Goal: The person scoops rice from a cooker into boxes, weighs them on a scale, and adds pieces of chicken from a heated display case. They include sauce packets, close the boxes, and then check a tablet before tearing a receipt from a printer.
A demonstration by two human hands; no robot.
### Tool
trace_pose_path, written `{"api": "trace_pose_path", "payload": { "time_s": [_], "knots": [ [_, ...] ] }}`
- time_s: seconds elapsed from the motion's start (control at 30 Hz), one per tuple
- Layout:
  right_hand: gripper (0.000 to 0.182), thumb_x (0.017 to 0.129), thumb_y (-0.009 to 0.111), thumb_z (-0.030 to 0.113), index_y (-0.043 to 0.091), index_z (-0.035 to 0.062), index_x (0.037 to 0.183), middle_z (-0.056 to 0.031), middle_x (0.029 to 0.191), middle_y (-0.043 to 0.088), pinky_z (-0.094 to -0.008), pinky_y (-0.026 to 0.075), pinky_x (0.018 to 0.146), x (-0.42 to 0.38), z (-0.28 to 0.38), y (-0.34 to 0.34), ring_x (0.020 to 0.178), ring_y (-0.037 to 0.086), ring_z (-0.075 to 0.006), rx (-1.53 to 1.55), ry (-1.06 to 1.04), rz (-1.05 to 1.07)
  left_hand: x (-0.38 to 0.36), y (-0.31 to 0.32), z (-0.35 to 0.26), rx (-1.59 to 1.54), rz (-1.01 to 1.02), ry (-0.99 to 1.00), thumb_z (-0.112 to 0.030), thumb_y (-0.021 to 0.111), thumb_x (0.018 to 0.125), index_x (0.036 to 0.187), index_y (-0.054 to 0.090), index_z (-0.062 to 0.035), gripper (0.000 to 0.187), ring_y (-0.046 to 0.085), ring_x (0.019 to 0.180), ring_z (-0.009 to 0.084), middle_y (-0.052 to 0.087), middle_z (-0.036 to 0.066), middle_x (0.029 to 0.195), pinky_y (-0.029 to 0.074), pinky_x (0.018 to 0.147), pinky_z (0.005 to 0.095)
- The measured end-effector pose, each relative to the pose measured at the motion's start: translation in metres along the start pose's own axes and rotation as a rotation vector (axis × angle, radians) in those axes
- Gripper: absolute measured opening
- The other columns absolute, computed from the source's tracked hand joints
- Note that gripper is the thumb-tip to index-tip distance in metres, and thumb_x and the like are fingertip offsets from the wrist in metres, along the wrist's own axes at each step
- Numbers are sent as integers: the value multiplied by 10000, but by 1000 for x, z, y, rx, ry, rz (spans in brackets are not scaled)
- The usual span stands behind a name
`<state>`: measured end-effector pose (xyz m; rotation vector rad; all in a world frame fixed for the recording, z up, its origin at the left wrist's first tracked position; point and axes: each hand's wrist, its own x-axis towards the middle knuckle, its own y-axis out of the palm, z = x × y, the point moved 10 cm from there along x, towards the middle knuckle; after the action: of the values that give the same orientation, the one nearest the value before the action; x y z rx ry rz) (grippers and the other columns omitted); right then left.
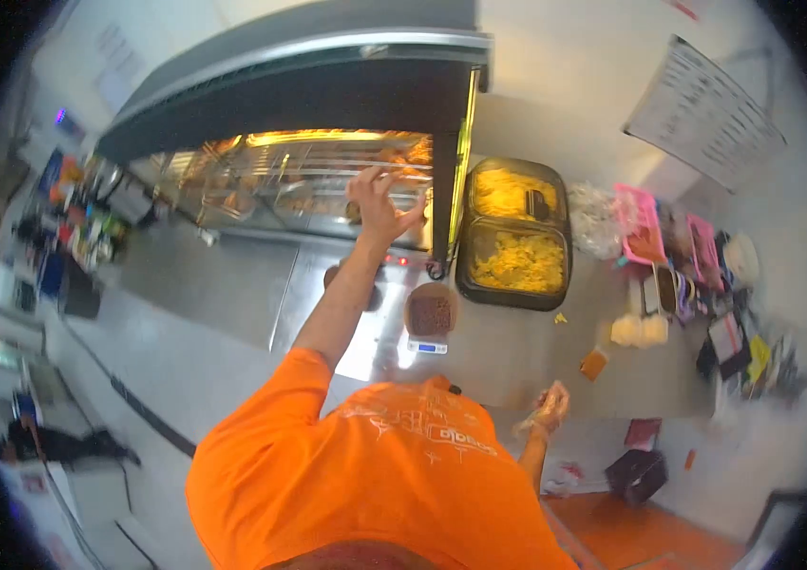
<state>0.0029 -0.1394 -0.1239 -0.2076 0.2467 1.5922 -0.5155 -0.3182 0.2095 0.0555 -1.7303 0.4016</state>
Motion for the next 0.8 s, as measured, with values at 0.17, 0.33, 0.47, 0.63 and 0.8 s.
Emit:
{"api": "trace_pose_path", "payload": {
  "time_s": [0.17,0.33,0.47,0.63,0.8],
  "knots": [
    [184,984,561,186,631,62,1101,-27,815,601,-230,474,602,51,141,113,691,548,-86,-127,-186,161,6,-1,2,97,74,31,-467,797,604,1087,610,-269,555,457,1116,253,495,38,1179,263,950,480],
    [240,958,579,152,627,28,1157,-61,904,624,-258,509,701,6,278,248,788,580,-136,-193,-927,636,1,-16,11,191,36,-25,-478,804,583,990,627,-269,490,459,1147,238,505,32,1173,248,978,497],
    [161,894,629,26,667,-5,1047,-108,1016,689,-313,526,815,-78,302,347,936,649,-196,-255,-1006,831,-13,-45,47,304,-56,-83,-464,823,578,1018,607,-278,524,433,1184,256,498,33,1183,239,984,504],
    [132,858,660,-10,680,-2,987,-145,976,702,-327,526,832,-221,301,454,902,683,-242,-483,-1048,1124,-32,-100,113,354,-149,-254,-476,848,584,1128,547,-320,640,403,1233,267,480,16,1223,211,1005,531],
    [120,891,642,65,682,8,990,-127,1026,700,-379,508,889,-272,309,553,1001,667,-256,-453,-1292,924,-40,-158,165,170,-22,-472,-488,866,621,1258,508,-217,780,390,1269,329,459,106,1283,206,1025,520]
  ]
}}
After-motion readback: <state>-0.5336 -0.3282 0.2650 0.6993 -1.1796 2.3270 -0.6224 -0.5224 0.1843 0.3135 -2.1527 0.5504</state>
